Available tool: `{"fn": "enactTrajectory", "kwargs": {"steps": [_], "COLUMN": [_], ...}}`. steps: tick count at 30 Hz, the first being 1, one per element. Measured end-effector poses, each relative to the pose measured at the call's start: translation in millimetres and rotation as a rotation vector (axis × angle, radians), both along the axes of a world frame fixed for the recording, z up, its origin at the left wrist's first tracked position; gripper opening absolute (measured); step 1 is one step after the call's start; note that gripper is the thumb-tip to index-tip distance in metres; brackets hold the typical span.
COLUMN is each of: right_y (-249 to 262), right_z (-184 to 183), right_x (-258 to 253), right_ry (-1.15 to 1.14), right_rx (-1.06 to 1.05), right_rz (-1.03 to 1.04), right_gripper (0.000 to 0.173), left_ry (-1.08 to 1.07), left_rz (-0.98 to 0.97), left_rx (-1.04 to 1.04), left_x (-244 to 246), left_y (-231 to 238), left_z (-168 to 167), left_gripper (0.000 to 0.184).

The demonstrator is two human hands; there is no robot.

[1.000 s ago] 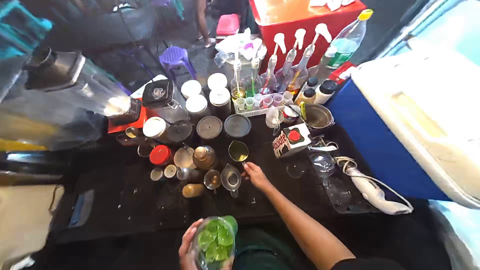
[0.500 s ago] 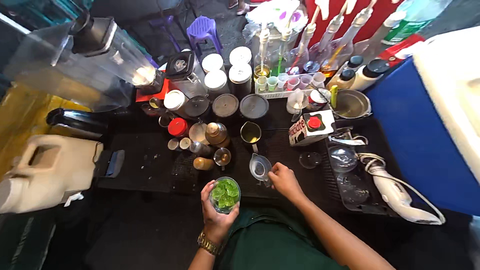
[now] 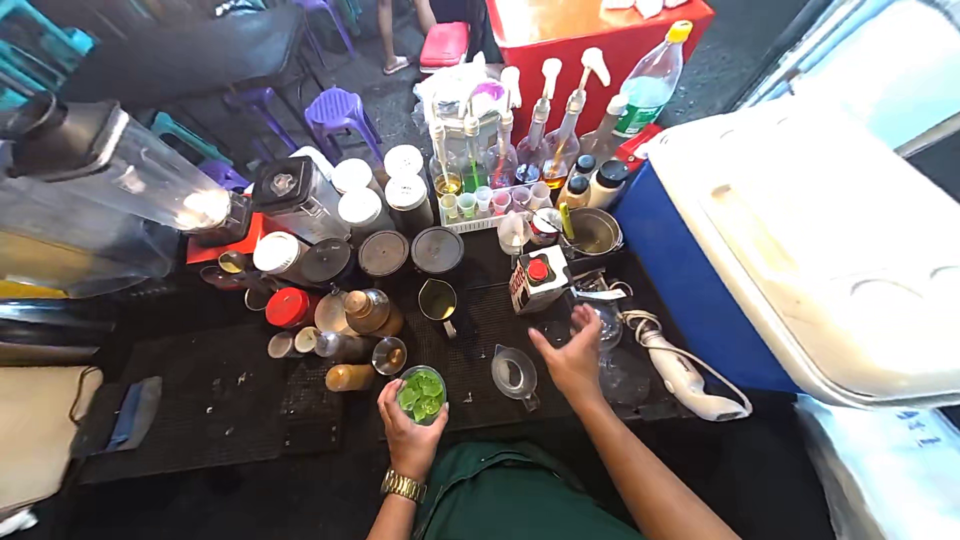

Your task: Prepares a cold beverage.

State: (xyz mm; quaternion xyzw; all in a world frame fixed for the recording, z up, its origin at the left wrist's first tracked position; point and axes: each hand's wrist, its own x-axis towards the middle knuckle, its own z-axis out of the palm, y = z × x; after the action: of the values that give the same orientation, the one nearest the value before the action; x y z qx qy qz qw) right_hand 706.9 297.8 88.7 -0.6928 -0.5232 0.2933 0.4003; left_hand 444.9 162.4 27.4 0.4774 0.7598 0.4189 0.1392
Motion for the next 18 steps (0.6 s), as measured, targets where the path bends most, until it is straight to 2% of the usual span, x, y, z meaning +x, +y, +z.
{"fn": "enactTrajectory", "kwargs": {"steps": [2,4,6,8,10,11,14,16,18], "right_y": [38.3,65.3,77.7,76.9,67.3,61.0,40.5,21.4,-3.3], "right_z": [-5.9,-16.9,-24.2,-21.1,-1.8,14.4,69.0,99.5,113.3], "right_x": [-16.1,-32.3,-42.1,-44.8,-40.0,-36.1,-21.8,-12.5,-3.9], "right_ry": [0.047,0.064,0.051,0.071,0.093,0.096,0.103,0.081,0.019], "right_rx": [0.073,0.090,0.094,0.195,0.321,0.357,0.473,0.514,0.510], "right_rz": [-0.078,-0.138,-0.175,-0.135,0.001,0.086,0.340,0.423,0.411], "right_gripper": [0.123,0.126,0.113,0.101,0.098,0.098,0.104,0.111,0.111], "left_ry": [0.006,0.054,0.149,0.185,0.139,0.112,0.130,0.193,0.247], "left_rz": [-0.005,-0.018,-0.027,-0.102,-0.267,-0.361,-0.504,-0.506,-0.508], "left_rx": [-0.051,-0.064,0.004,0.119,0.243,0.292,0.314,0.256,0.210], "left_x": [1.2,1.2,3.5,11.8,29.0,39.4,67.1,79.6,87.2], "left_y": [-2.8,-6.9,-10.8,-1.0,28.6,47.0,96.2,115.5,117.0], "left_z": [5.1,11.6,27.6,65.0,119.0,148.4,216.7,239.9,249.1], "left_gripper": [0.110,0.115,0.098,0.065,0.041,0.035,0.039,0.046,0.044]}}
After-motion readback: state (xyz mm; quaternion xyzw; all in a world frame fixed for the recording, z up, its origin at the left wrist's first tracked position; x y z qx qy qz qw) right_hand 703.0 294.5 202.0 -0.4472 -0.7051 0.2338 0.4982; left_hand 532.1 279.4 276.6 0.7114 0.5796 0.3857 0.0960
